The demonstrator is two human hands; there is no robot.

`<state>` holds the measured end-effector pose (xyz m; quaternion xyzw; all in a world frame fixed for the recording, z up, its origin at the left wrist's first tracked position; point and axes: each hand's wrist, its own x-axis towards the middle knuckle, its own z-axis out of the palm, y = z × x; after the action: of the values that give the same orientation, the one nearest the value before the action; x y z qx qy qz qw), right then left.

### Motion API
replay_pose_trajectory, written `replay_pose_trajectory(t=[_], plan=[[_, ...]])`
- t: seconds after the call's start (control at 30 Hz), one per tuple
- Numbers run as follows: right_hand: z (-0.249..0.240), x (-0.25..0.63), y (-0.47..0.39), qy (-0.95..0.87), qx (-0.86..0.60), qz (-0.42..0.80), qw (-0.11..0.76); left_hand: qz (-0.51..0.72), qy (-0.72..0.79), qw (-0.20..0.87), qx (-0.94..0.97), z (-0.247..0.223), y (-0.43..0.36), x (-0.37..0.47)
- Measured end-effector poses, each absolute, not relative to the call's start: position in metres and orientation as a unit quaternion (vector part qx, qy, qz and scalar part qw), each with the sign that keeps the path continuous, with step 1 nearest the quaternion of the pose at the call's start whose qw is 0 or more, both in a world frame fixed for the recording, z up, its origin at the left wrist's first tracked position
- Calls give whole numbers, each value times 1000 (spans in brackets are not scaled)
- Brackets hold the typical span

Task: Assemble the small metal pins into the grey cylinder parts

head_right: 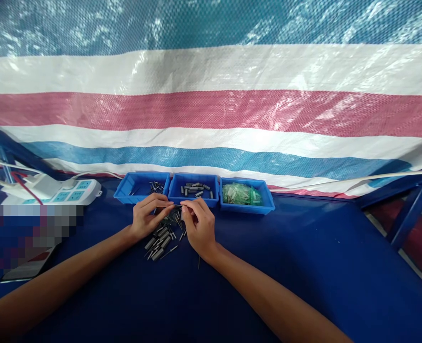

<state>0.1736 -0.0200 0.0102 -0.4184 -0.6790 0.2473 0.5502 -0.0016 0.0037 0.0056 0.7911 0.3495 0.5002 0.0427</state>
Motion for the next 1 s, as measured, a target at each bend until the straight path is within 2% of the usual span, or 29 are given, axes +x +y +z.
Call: replay_pose_trajectory(t=[1.0], plan=[[10, 174, -22, -689, -419, 236, 542, 494, 347, 43, 796, 6, 4, -1]])
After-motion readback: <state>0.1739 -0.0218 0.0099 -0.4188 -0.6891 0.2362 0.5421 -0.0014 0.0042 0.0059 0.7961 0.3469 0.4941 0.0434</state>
